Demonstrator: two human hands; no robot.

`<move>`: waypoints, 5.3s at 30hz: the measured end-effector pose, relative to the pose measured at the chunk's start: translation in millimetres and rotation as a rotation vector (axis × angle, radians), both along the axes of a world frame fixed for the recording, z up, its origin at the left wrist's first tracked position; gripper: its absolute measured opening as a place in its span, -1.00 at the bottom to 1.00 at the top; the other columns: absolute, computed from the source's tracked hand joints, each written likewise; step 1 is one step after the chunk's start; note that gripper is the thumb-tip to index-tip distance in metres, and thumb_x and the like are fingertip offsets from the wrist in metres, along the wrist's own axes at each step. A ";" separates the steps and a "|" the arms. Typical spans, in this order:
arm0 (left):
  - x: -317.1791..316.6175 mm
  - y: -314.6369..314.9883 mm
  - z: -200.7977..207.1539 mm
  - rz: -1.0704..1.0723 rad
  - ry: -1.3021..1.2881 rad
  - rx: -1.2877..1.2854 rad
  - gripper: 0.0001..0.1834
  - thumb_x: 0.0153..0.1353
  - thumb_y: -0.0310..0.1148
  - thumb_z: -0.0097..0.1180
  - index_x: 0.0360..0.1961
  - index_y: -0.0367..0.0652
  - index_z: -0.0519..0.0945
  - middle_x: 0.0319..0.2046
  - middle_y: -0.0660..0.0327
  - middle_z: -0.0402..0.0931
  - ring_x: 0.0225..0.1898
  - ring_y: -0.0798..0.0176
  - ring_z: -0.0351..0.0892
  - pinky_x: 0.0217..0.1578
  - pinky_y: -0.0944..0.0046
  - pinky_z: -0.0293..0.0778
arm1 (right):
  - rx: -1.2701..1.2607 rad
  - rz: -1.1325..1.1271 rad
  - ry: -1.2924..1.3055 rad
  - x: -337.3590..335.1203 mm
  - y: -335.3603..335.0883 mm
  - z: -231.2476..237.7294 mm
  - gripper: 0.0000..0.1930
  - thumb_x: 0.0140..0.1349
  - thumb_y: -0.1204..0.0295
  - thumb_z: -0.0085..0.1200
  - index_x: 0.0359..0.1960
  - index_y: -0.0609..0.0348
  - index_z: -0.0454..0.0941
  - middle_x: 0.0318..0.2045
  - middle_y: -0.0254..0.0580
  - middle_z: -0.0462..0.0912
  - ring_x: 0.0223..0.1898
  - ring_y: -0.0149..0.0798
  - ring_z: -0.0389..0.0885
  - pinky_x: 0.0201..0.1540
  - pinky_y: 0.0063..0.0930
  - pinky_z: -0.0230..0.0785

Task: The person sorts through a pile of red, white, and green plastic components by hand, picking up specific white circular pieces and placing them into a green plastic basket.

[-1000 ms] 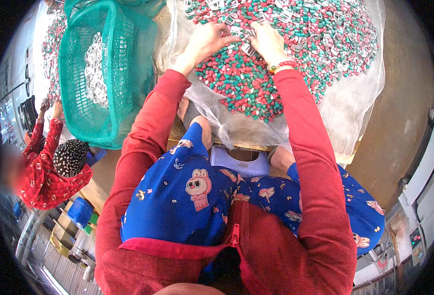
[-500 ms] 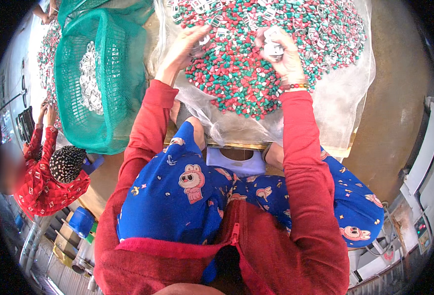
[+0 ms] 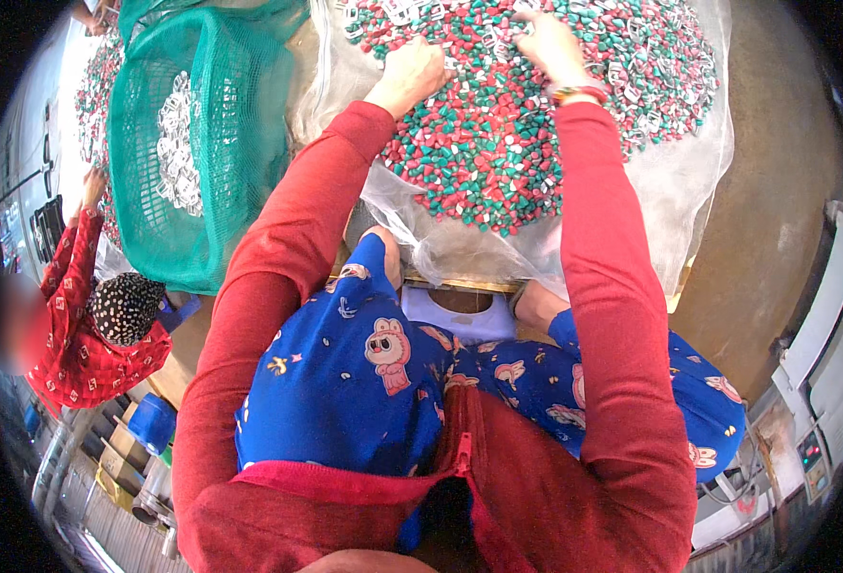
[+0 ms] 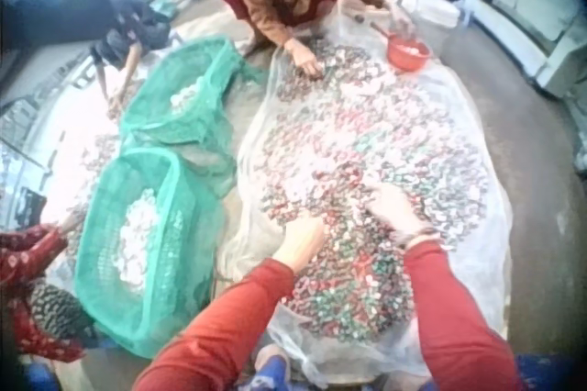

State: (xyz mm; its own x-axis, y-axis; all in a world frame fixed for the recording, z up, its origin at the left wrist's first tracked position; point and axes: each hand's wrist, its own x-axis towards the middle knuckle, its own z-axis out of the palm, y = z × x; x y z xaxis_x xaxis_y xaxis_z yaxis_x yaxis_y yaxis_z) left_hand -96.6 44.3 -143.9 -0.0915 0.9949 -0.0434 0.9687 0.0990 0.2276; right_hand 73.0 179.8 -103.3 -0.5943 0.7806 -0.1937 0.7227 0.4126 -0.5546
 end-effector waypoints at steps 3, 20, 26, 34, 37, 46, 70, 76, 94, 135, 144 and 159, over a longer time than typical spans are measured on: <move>6.2 -2.0 1.2 -0.039 -0.109 0.007 -0.76 -0.01 -0.20 0.11 -0.44 -0.16 0.57 -0.41 -0.01 0.49 -0.36 0.09 0.57 -0.44 0.15 0.49 | 0.147 0.059 -0.278 -16.1 -22.4 -14.7 -0.67 0.01 0.28 0.07 -0.12 -0.13 0.51 -0.27 -0.05 0.58 -0.24 0.01 0.58 -0.13 -0.15 0.41; -16.9 -76.4 49.2 0.520 -1.694 -0.277 -0.77 0.15 -0.13 0.09 -0.44 -0.06 0.48 -0.56 0.45 0.39 -0.53 0.58 0.35 -0.69 0.58 0.17 | -0.260 -0.185 0.210 23.3 -101.9 16.0 -0.74 -0.01 0.24 0.17 -0.46 0.20 0.59 -0.71 -0.34 0.44 -0.69 -0.49 0.28 -0.58 -0.53 0.17; -11.0 -76.5 53.1 0.528 -2.376 -0.177 -0.77 0.21 -0.19 -0.02 -0.34 -0.15 0.45 -0.26 0.18 0.44 -0.31 0.27 0.46 -0.69 0.49 0.26 | -0.473 -0.244 0.522 29.4 -86.3 22.7 -0.78 0.08 0.33 0.11 -0.33 0.22 0.59 -0.65 -0.44 0.44 -0.68 -0.58 0.30 -0.63 -0.65 0.10; -0.9 -79.3 56.4 0.547 -2.665 -0.096 -0.54 0.18 -0.03 -0.10 -0.12 -0.22 0.45 -0.18 -0.01 0.47 -0.14 -0.12 0.49 -0.15 -0.20 0.43 | -0.464 -0.009 0.466 1.2 -99.2 79.1 -0.81 0.12 0.32 0.08 -0.38 0.21 0.51 -0.57 -0.33 0.35 -0.58 -0.45 0.30 -0.55 -0.59 0.13; 28.3 -88.7 46.9 0.763 -2.844 -0.249 -0.40 0.15 0.18 -0.17 -0.06 -0.12 0.44 -0.10 0.06 0.46 -0.06 -0.14 0.42 -0.05 -0.44 0.19 | -0.113 0.161 0.265 -32.5 -138.8 106.1 -0.73 0.08 0.27 0.09 -0.34 0.25 0.50 -0.39 -0.05 0.33 -0.31 -0.13 0.36 -0.22 -0.27 0.23; -13.9 -91.6 92.1 0.484 -3.129 0.037 -0.57 0.17 0.03 -0.17 -0.23 -0.10 0.48 -0.29 0.12 0.51 -0.32 0.00 0.55 -0.67 0.25 0.41 | 0.256 0.278 0.427 -47.9 -141.8 142.6 -0.74 0.16 0.47 -0.02 -0.10 0.13 0.50 -0.09 -0.13 0.45 0.01 -0.13 0.38 0.07 -0.31 0.19; -77.0 9.4 4.1 -0.016 -0.215 0.270 -0.47 -0.14 -0.45 0.24 -0.03 -0.01 0.47 -0.27 0.04 0.43 -0.18 -0.04 0.44 -0.15 0.08 0.39 | 0.273 0.262 -0.231 -95.4 -70.1 -17.8 -0.47 0.10 0.56 -0.12 0.14 -0.20 0.24 0.14 -0.20 0.24 0.23 0.05 0.08 0.01 0.33 0.12; -16.6 -17.7 -2.8 -0.063 -0.478 0.163 -0.59 -0.12 -0.38 0.25 -0.14 -0.10 0.53 -0.24 0.02 0.46 -0.18 -0.02 0.47 -0.17 0.12 0.39 | 0.109 0.151 -0.206 -21.2 -101.1 -11.5 -0.61 0.14 0.47 -0.14 0.05 -0.05 0.31 -0.08 -0.03 0.38 -0.01 0.13 0.34 -0.09 0.01 0.29; 17.5 20.9 235.2 -0.478 -0.327 -0.581 -0.66 0.05 -0.11 0.18 -0.42 -0.22 0.51 -0.52 0.26 0.48 -0.54 0.41 0.47 -0.50 0.36 0.47 | -0.829 -0.469 0.668 67.8 -114.0 52.3 -0.66 0.14 0.25 0.04 -0.19 0.29 0.52 -0.36 -0.25 0.54 -0.42 -0.38 0.52 -0.41 -0.45 0.56; 86.8 -63.3 53.7 -0.168 -0.334 0.097 -0.62 0.00 -0.11 0.18 -0.21 -0.11 0.57 -0.38 0.09 0.46 -0.38 0.14 0.48 -0.35 0.17 0.42 | -0.879 -0.738 1.038 95.8 -121.4 21.0 -0.75 0.13 0.40 0.08 -0.15 0.11 0.41 -0.69 -0.56 0.23 -0.75 -0.67 0.06 -0.74 -0.77 -0.12; 38.5 -42.7 80.9 0.307 -1.071 0.125 -0.77 0.09 -0.26 0.07 -0.33 -0.19 0.56 -0.59 0.26 0.39 -0.56 0.35 0.34 -0.54 0.39 0.28 | -0.206 -0.317 0.064 65.0 -146.0 5.6 -0.74 -0.01 0.34 0.14 -0.22 -0.08 0.62 -0.31 -0.14 0.62 -0.21 -0.09 0.58 -0.18 -0.22 0.40; 10.7 -37.2 13.2 0.357 -0.265 -0.181 -0.42 -0.18 -0.12 0.35 -0.30 -0.43 0.49 -0.48 -0.11 0.52 -0.38 -0.11 0.55 -0.30 0.08 0.44 | -0.255 -0.617 0.683 69.7 -121.6 -0.7 -0.67 0.12 0.24 0.06 -0.53 0.33 0.52 -0.71 -0.25 0.44 -0.65 -0.41 0.33 -0.52 -0.44 0.19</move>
